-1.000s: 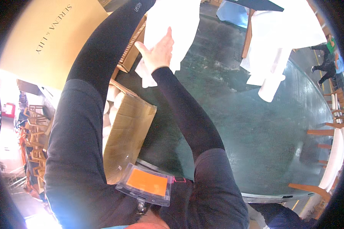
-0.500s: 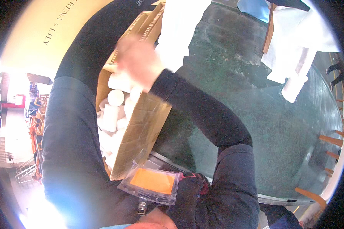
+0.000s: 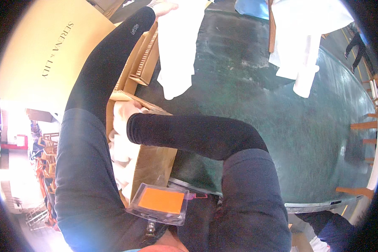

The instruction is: The person wraps wooden chairs with white protective foam and bubble wrap on a conveyor belt. They place foam rolls on the chair legs, cover the chair with a foam sheet, and add bubble wrap before moving the wrapped chair aside.

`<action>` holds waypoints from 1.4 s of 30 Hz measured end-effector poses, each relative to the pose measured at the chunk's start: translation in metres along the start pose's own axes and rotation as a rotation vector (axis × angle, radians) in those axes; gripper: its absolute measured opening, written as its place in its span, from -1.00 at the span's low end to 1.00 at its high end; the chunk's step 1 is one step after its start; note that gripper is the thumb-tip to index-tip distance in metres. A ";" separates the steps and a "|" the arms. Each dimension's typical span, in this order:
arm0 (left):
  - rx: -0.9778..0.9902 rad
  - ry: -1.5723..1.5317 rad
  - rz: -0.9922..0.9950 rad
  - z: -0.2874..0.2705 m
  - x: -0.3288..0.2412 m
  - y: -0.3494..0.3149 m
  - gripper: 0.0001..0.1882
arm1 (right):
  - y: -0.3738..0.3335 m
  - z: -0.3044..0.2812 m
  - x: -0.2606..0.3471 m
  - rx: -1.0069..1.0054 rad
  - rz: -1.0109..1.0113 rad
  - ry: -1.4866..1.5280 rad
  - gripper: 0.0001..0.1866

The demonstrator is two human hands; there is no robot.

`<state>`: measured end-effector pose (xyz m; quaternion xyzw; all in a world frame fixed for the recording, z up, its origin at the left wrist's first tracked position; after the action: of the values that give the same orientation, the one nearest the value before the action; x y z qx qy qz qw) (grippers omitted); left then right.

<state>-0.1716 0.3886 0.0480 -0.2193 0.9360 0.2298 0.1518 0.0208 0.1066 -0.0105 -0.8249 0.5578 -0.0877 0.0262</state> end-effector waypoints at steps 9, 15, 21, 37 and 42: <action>-0.128 -0.036 -0.067 0.009 -0.004 0.000 -0.35 | -0.122 0.126 -0.109 -1.165 0.435 2.252 -0.51; -0.238 -0.041 -0.154 0.008 0.017 -0.020 -0.31 | -0.034 0.192 -0.089 -1.138 0.142 2.987 -0.34; -0.235 -0.160 -0.138 0.027 0.001 -0.016 -0.29 | 0.001 0.189 -0.120 -1.322 -0.260 3.089 -0.35; -0.313 -0.082 -0.224 0.012 -0.006 -0.030 -0.38 | 0.015 0.177 -0.150 -1.228 -0.561 2.897 -0.28; -0.431 -0.003 0.029 -0.010 0.029 -0.046 -0.43 | 0.032 0.228 -0.098 -1.175 0.244 3.550 -0.13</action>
<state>-0.1766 0.3373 0.0285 -0.2330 0.8679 0.4272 0.0994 -0.0042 0.1723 -0.2509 -0.3523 0.0652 0.5511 0.7536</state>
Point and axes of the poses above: each hand's wrist, its own y-axis towards the middle knuckle, its own z-axis out of the palm, x = y × z, the point moved 4 cm from there along y, towards the middle knuckle, and after that the axes turned 2 degrees about y, right-handed, at the moved point
